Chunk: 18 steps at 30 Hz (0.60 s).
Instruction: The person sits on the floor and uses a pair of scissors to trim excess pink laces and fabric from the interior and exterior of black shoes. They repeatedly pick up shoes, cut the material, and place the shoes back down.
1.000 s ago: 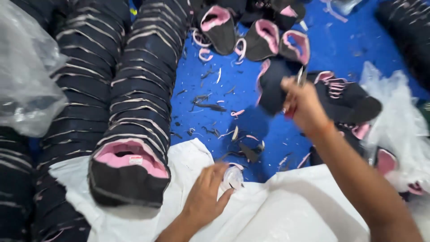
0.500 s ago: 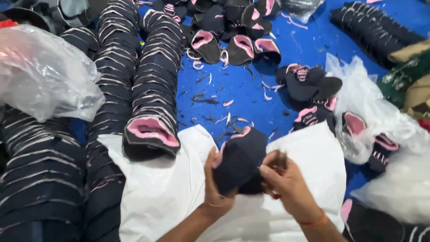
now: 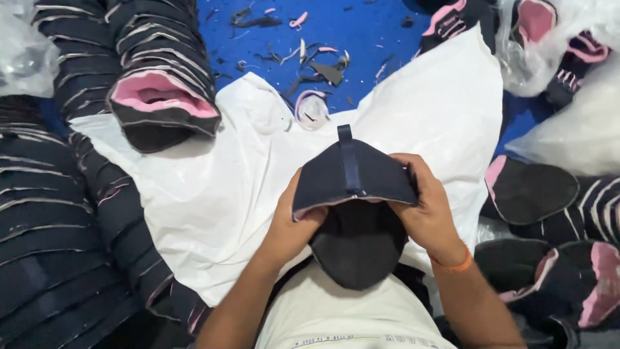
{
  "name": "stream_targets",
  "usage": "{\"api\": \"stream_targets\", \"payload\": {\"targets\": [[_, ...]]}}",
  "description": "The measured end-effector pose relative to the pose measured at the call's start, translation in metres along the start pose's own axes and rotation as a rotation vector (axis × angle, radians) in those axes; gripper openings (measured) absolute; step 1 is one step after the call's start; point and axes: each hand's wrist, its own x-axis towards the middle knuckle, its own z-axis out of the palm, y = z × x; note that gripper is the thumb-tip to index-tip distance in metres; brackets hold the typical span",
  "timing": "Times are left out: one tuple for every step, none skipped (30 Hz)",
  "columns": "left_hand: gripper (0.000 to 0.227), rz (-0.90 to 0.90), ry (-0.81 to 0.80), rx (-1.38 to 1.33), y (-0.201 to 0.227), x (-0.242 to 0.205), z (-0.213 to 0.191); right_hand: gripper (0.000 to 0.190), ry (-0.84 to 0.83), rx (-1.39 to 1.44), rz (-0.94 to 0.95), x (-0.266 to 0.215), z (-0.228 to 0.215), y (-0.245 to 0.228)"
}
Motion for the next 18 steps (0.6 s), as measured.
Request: {"api": "stream_targets", "payload": {"targets": [[0.064,-0.006,-0.007,0.001,0.004,0.000,0.003,0.042,0.007,0.003,0.004,-0.003,0.000,0.000],[0.067,-0.022,0.006,0.066,0.008,0.000,0.005,0.040,0.033,-0.071,0.009,-0.004,0.000,0.000],[0.071,-0.038,0.019,0.131,0.013,0.000,0.007,0.039,0.058,-0.145,0.015,-0.005,0.001,0.000],[0.071,-0.042,0.021,0.132,0.013,-0.002,0.008,0.039,0.056,-0.143,0.018,-0.007,-0.001,0.001],[0.072,-0.008,0.004,0.142,0.014,-0.004,0.008,0.037,0.043,-0.082,-0.003,-0.008,-0.003,0.003],[0.074,0.030,-0.010,0.151,0.014,-0.006,0.008,0.036,0.029,-0.023,-0.026,-0.009,-0.005,0.005],[0.074,0.030,-0.008,0.151,0.015,-0.006,0.010,0.036,0.026,-0.023,-0.026,-0.009,-0.006,0.006],[0.074,0.031,-0.004,0.158,0.016,-0.008,0.011,0.036,0.023,-0.016,-0.044,-0.010,-0.008,0.006],[0.075,0.033,-0.001,0.164,0.017,-0.010,0.013,0.037,0.021,-0.010,-0.061,-0.010,-0.009,0.006],[0.075,0.034,0.006,0.163,0.017,-0.010,0.013,0.037,0.014,-0.011,-0.062,-0.011,-0.009,0.006],[0.074,0.058,-0.006,0.143,0.018,-0.011,0.013,0.038,0.031,-0.036,-0.064,-0.011,-0.009,0.007],[0.074,0.083,-0.019,0.122,0.018,-0.012,0.014,0.039,0.048,-0.061,-0.065,-0.011,-0.010,0.007],[0.074,0.085,-0.012,0.121,0.020,-0.012,0.015,0.039,0.041,-0.062,-0.066,-0.012,-0.010,0.007],[0.076,0.056,-0.003,0.107,0.022,-0.012,0.016,0.037,0.045,-0.037,-0.067,-0.012,-0.010,0.007],[0.077,0.027,0.005,0.092,0.024,-0.012,0.018,0.035,0.050,-0.012,-0.067,-0.013,-0.010,0.007],[0.077,0.029,0.010,0.091,0.027,-0.013,0.020,0.035,0.045,-0.014,-0.068,-0.014,-0.009,0.007],[0.079,0.041,0.046,0.045,0.030,-0.013,0.022,0.034,0.070,-0.019,-0.069,-0.015,-0.009,0.006],[0.082,0.052,0.079,0.001,0.034,-0.013,0.024,0.034,0.099,-0.024,-0.069,-0.016,-0.008,0.006]]}}
